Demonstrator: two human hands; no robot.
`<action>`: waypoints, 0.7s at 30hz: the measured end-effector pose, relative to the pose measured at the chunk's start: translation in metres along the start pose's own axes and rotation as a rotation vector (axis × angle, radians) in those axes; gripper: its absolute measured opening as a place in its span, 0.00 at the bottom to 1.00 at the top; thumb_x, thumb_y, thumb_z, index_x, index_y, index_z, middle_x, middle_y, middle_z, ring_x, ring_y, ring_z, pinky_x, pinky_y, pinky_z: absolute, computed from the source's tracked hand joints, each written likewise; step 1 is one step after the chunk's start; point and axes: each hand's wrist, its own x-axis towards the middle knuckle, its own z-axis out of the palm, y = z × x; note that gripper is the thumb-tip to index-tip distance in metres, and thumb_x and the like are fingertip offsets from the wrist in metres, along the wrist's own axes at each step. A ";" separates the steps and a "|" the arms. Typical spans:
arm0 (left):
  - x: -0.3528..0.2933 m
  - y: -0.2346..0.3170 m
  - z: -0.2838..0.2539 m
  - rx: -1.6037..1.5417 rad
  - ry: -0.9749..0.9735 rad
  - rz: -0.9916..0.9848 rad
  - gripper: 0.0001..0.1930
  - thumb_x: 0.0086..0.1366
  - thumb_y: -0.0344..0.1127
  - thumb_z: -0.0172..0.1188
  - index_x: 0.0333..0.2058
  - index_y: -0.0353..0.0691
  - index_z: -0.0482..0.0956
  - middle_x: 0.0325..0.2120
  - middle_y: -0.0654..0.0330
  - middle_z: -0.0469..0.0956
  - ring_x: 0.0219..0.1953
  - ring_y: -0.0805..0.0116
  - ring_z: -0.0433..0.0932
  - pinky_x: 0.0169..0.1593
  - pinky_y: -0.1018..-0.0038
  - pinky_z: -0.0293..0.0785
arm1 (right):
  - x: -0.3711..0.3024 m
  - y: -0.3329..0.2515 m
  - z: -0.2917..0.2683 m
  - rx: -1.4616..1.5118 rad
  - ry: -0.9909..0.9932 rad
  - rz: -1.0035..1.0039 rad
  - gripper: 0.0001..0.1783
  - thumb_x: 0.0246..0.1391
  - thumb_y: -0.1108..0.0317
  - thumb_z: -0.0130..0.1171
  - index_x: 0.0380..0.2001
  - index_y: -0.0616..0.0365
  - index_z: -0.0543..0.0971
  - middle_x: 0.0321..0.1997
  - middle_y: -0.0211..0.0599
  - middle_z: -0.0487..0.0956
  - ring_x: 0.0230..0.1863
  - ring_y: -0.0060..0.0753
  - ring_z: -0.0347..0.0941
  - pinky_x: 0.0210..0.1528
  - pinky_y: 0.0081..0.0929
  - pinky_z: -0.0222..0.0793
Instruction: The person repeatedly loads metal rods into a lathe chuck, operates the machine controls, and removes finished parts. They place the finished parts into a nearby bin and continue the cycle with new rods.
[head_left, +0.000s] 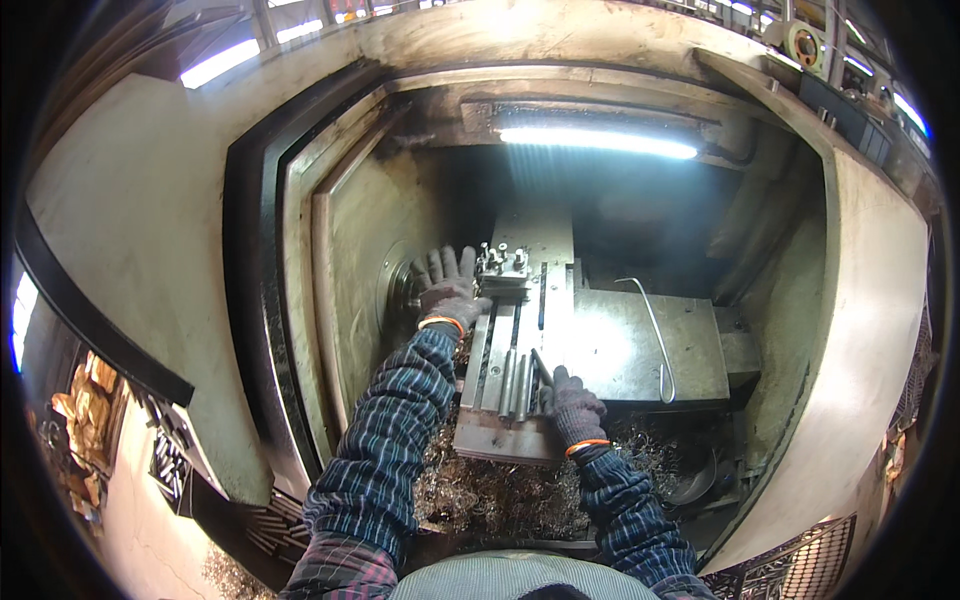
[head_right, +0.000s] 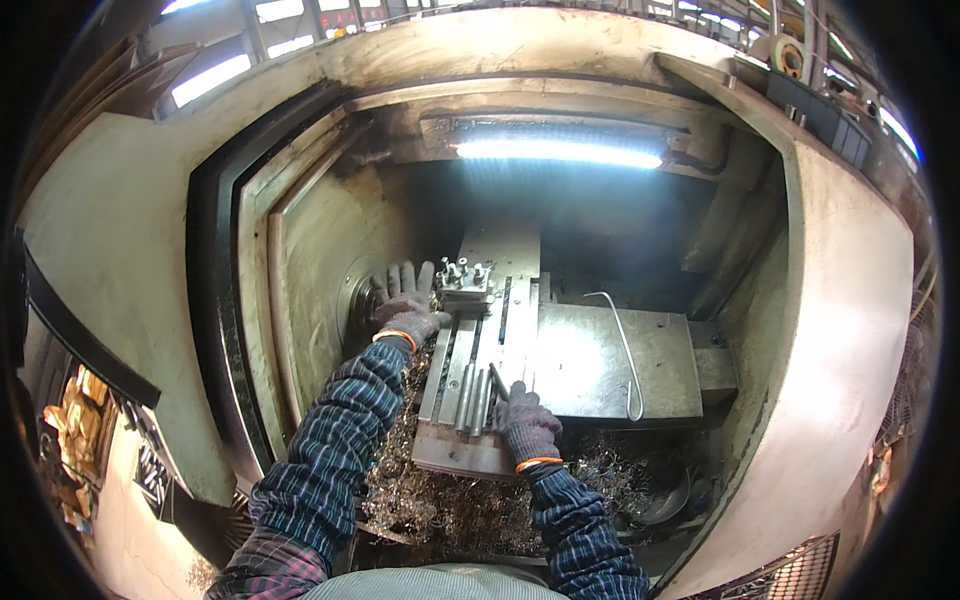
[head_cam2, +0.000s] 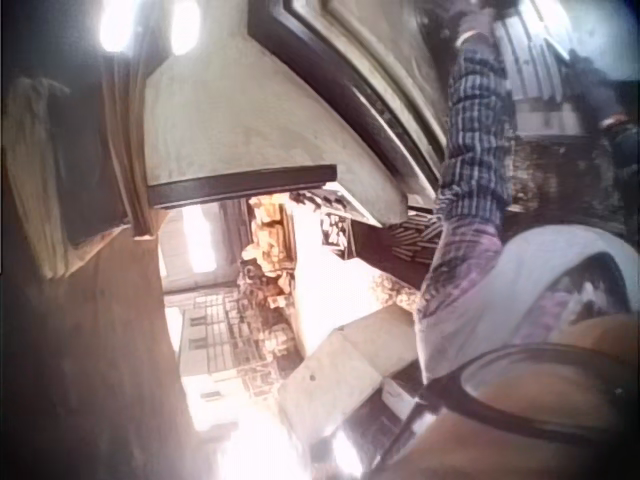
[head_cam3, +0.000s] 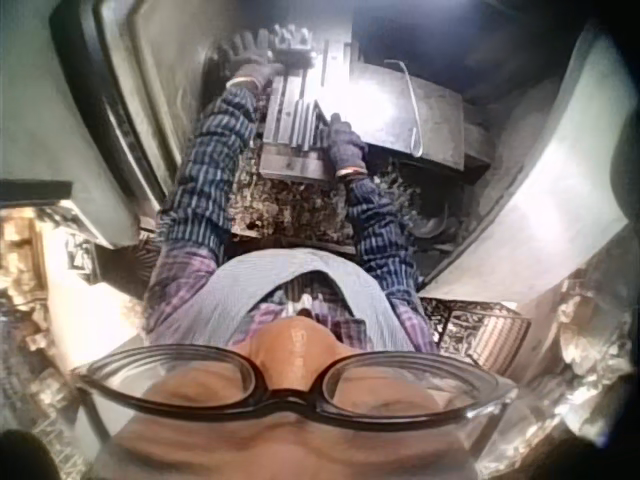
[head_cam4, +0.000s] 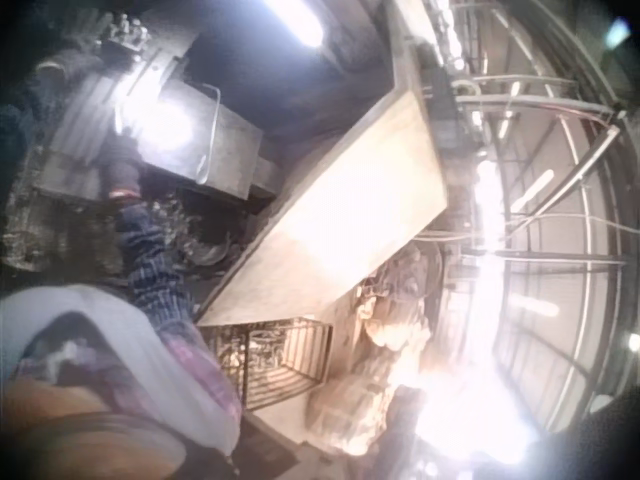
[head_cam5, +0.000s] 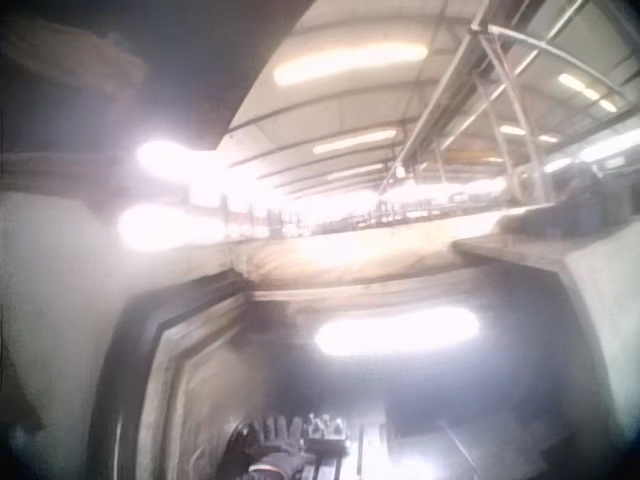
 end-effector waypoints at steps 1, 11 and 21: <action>0.014 -0.006 0.006 -0.042 -0.154 0.001 0.47 0.63 0.61 0.62 0.74 0.52 0.52 0.69 0.45 0.62 0.74 0.43 0.54 0.75 0.39 0.33 | 0.001 -0.001 -0.002 0.006 -0.032 0.016 0.27 0.67 0.43 0.51 0.57 0.50 0.67 0.56 0.52 0.77 0.54 0.62 0.80 0.46 0.68 0.74; -0.005 -0.026 -0.046 -0.666 0.850 -0.047 0.21 0.67 0.49 0.65 0.54 0.48 0.80 0.48 0.54 0.82 0.50 0.50 0.81 0.50 0.58 0.80 | 0.014 0.004 0.013 0.022 0.116 -0.025 0.24 0.69 0.45 0.48 0.56 0.51 0.66 0.49 0.49 0.79 0.46 0.62 0.82 0.39 0.63 0.77; -0.115 0.113 -0.057 -0.606 -0.005 0.797 0.30 0.55 0.61 0.70 0.52 0.52 0.82 0.48 0.58 0.82 0.51 0.55 0.79 0.55 0.53 0.72 | -0.065 0.031 0.048 1.209 0.188 -0.300 0.25 0.71 0.55 0.52 0.64 0.56 0.70 0.40 0.37 0.82 0.26 0.27 0.78 0.26 0.30 0.74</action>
